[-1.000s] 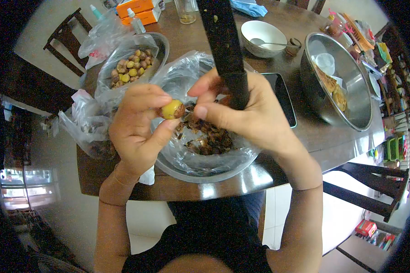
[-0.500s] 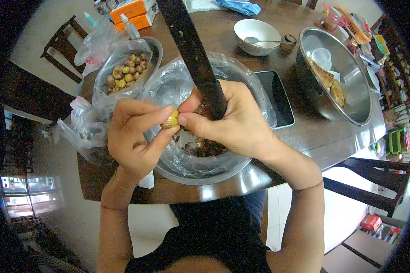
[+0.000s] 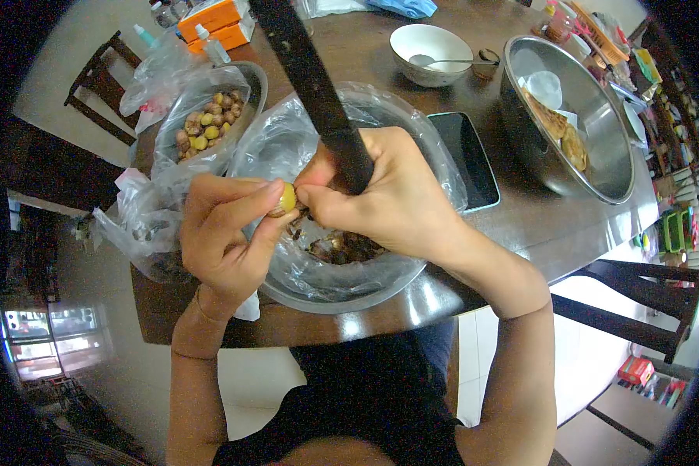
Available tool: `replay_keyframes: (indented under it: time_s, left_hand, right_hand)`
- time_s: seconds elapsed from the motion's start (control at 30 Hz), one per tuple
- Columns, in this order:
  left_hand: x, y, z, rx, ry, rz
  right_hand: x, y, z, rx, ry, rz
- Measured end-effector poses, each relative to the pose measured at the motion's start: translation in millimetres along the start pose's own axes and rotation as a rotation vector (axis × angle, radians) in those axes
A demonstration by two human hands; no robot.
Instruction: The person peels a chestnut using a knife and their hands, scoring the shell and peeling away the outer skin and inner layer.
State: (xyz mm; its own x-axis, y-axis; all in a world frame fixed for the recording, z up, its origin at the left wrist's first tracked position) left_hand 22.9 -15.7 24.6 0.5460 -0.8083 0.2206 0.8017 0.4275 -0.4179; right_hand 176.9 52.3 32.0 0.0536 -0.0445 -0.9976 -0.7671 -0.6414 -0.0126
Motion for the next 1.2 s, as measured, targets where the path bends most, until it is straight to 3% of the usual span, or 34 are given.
replay_keyframes:
  time_s: [0.17, 0.37, 0.57, 0.67, 0.77, 0.87, 1.2]
  left_hand:
    - [-1, 0, 2, 0.009, -0.008, -0.005]
    - [-4, 0, 1, 0.071, -0.098, -0.057]
    - [-6, 1, 0, 0.032, -0.006, 0.000]
    - [-5, 0, -1, 0.028, -0.021, 0.006]
    - [-2, 1, 1, 0.031, -0.028, 0.010]
    - [-5, 1, 0, 0.044, 0.016, 0.009]
    - [-1, 4, -4, 0.009, -0.006, 0.058]
  right_hand:
    - [4, 0, 4, -0.025, -0.057, 0.041]
    - [-9, -3, 1, -0.054, 0.146, 0.075]
    - [1, -2, 5, -0.018, -0.007, 0.016]
    - [-2, -6, 5, -0.051, 0.090, 0.091]
    - [2, -13, 9, -0.224, 0.018, 0.181]
    - [1, -5, 5, -0.035, -0.016, 0.065]
    - [-1, -3, 4, -0.002, 0.001, 0.011]
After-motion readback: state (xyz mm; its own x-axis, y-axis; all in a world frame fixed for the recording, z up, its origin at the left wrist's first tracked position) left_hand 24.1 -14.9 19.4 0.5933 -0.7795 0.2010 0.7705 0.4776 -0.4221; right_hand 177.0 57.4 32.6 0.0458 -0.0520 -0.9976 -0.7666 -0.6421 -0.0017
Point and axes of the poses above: each hand's wrist, its own z-axis towards the middle knuckle, its own y-axis out of the palm, x = y × z, the point moved 1 cm from there along z, towards the middle knuckle, and after that the axes turned 15 degrees about y, right-handed, at the moved point
